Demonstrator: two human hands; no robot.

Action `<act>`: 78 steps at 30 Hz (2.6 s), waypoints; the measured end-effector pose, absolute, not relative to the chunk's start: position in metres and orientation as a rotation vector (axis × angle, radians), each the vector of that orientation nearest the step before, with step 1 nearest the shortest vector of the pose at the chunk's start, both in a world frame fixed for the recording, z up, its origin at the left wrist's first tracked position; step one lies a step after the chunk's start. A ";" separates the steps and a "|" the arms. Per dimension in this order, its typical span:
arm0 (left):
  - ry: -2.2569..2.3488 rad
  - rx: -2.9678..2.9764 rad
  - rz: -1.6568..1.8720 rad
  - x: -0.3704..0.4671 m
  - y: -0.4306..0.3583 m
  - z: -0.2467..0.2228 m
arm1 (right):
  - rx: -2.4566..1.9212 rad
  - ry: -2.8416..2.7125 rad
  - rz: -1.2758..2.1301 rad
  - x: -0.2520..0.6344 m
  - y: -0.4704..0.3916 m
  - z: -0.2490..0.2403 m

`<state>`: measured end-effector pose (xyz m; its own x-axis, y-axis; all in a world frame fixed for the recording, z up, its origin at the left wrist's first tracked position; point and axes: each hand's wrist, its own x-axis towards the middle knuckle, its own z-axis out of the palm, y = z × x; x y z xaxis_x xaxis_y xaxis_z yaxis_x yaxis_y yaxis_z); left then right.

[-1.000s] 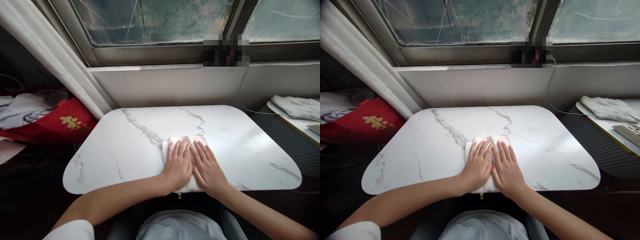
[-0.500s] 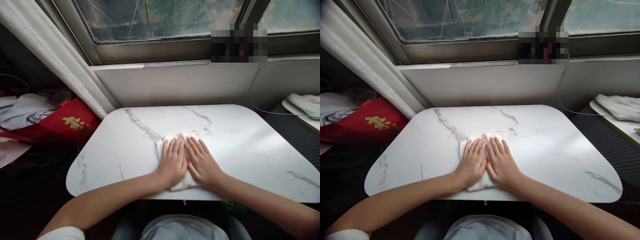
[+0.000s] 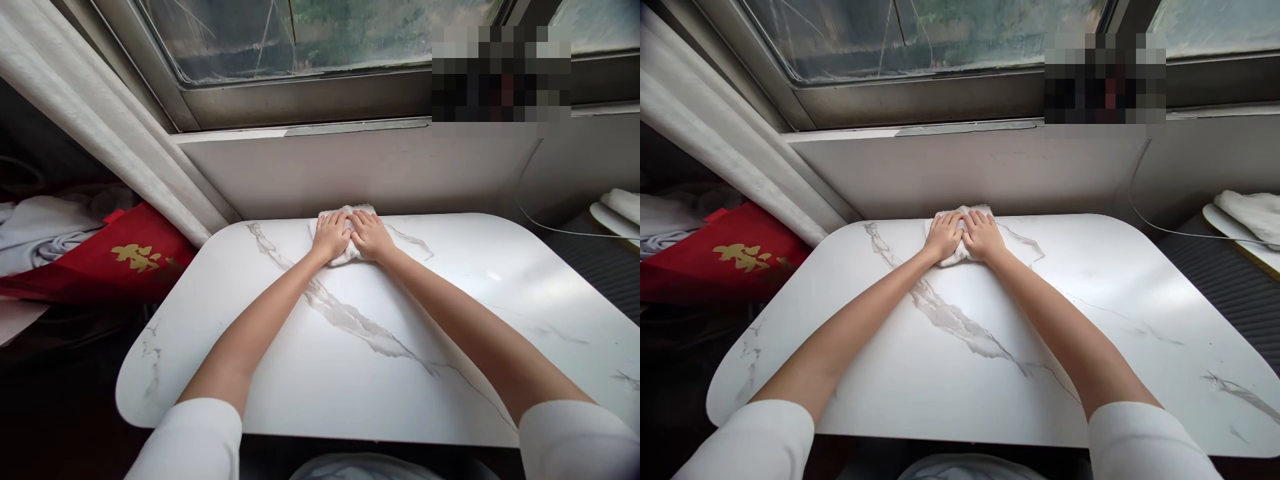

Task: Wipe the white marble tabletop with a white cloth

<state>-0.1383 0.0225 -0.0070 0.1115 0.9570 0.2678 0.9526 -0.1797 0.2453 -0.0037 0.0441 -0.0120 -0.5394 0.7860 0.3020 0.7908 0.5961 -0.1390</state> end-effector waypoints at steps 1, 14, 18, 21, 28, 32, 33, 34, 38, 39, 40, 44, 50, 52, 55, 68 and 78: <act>2.010 2.328 0.582 -0.139 0.029 -0.007 | -1.273 -2.492 -0.027 -0.005 0.050 -0.012; 2.071 2.279 0.561 -0.136 0.035 -0.006 | -1.299 -2.505 -0.060 -0.004 0.057 -0.014; 2.051 2.297 0.543 -0.133 0.013 -0.007 | -1.325 -2.528 -0.057 0.002 0.032 -0.011; 2.072 2.320 0.515 -0.128 -0.016 -0.008 | -1.318 -2.554 -0.052 0.008 0.004 -0.009; 2.007 2.367 0.514 -0.118 -0.112 -0.007 | -1.266 -2.551 -0.113 0.023 -0.093 -0.010; 1.937 2.432 0.495 -0.115 -0.181 -0.006 | -1.192 -2.580 -0.104 0.031 -0.159 -0.010; 1.929 2.457 0.500 -0.115 -0.199 -0.006 | -1.154 -2.596 -0.092 0.033 -0.175 -0.010; 1.929 2.480 0.512 -0.115 -0.215 -0.006 | -1.108 -2.616 -0.078 0.035 -0.190 -0.009; 1.865 2.560 0.522 -0.117 -0.258 -0.007 | -0.977 -2.674 -0.012 0.038 -0.226 -0.006; 1.864 2.559 0.516 -0.118 -0.261 -0.006 | -0.971 -2.680 -0.002 0.038 -0.228 -0.005; 1.869 2.552 0.506 -0.119 -0.262 -0.006 | -0.974 -2.682 0.003 0.037 -0.228 -0.004; 1.900 2.519 0.458 -0.124 -0.243 -0.006 | -0.988 -2.689 0.007 0.029 -0.209 -0.004; 2.047 2.390 0.415 -0.145 -0.173 -0.006 | -1.039 -2.676 0.004 -0.001 -0.139 -0.004; 2.106 2.344 0.431 -0.157 -0.140 -0.005 | -1.061 -2.663 0.005 -0.016 -0.105 -0.004; 2.164 2.309 0.463 -0.175 -0.090 -0.005 | -1.088 -2.641 0.002 -0.040 -0.056 -0.003; 2.239 2.212 0.560 -0.210 0.020 -0.005 | -1.119 -2.559 0.032 -0.084 0.053 -0.007; 2.244 2.193 0.628 -0.211 0.023 -0.008 | -1.140 -2.543 -0.025 -0.083 0.054 -0.010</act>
